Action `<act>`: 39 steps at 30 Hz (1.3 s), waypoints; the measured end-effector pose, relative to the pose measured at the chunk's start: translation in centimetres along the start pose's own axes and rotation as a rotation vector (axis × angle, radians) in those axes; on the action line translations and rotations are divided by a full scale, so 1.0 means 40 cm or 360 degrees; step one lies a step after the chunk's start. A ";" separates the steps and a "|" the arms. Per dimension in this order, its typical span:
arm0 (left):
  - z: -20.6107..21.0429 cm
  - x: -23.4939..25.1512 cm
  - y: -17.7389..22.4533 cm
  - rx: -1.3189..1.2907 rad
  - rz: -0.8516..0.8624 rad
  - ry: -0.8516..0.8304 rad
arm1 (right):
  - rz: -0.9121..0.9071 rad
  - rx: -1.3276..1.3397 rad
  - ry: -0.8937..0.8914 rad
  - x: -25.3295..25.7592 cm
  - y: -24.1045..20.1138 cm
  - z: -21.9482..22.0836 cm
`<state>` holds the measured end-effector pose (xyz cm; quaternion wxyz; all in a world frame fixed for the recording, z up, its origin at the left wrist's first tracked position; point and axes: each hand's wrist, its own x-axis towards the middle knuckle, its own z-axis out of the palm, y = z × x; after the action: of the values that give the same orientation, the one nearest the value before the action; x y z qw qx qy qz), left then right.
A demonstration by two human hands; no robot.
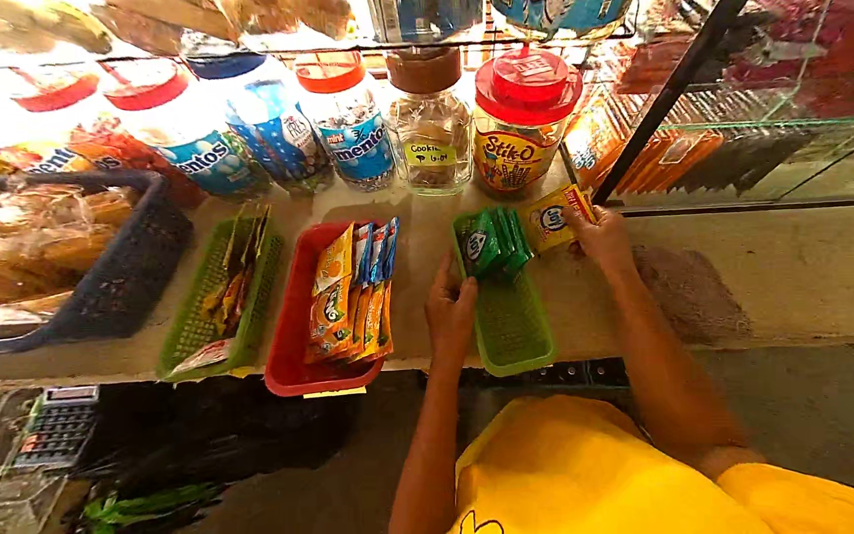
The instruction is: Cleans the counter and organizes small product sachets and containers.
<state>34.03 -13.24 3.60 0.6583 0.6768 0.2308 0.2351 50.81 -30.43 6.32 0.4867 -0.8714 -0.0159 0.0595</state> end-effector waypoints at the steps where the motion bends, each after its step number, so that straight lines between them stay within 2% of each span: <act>1: -0.001 -0.001 -0.001 0.0003 0.0006 -0.0003 | -0.0005 -0.0095 0.0018 -0.009 0.001 -0.005; 5: -0.005 0.002 -0.009 -0.0001 0.0082 -0.0032 | -0.0130 -0.0598 0.0176 -0.077 -0.022 -0.047; 8: -0.002 -0.001 -0.002 -0.0027 0.0070 -0.0037 | -0.0358 -0.0622 0.0252 -0.139 -0.073 -0.068; 10: -0.001 -0.005 -0.004 -0.0032 0.0072 -0.0054 | -0.0522 -0.0560 0.0106 -0.174 -0.112 -0.043; 13: -0.005 -0.006 -0.009 -0.0025 0.0096 -0.0091 | -0.0540 -0.0609 -0.0186 -0.194 -0.150 0.046; 16: -0.008 -0.007 -0.012 -0.0021 0.0116 -0.0075 | -0.0582 -0.0788 -0.0154 -0.202 -0.167 0.114; 20: -0.010 -0.013 -0.012 -0.0051 0.0131 -0.0051 | -0.0654 -0.0869 -0.0101 -0.213 -0.177 0.140; 27: -0.013 -0.006 -0.011 -0.0029 0.0128 -0.0058 | -0.0580 -0.0698 -0.0306 -0.189 -0.204 0.146; 30: -0.031 -0.004 -0.004 -0.0044 0.0104 -0.0016 | -0.0706 -0.0467 -0.0270 -0.164 -0.188 0.113; 34: -0.061 -0.013 -0.008 -0.0028 0.0228 0.0023 | -0.0732 -0.0149 -0.0264 -0.151 -0.215 0.045; 39: -0.079 -0.005 -0.020 -0.0132 0.0058 0.0084 | -0.0509 0.0206 -0.0150 -0.109 -0.232 0.021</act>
<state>31.89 -10.87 2.89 0.6751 0.6465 0.2258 0.2742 46.68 -25.21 14.17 0.5437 -0.8209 -0.1733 0.0229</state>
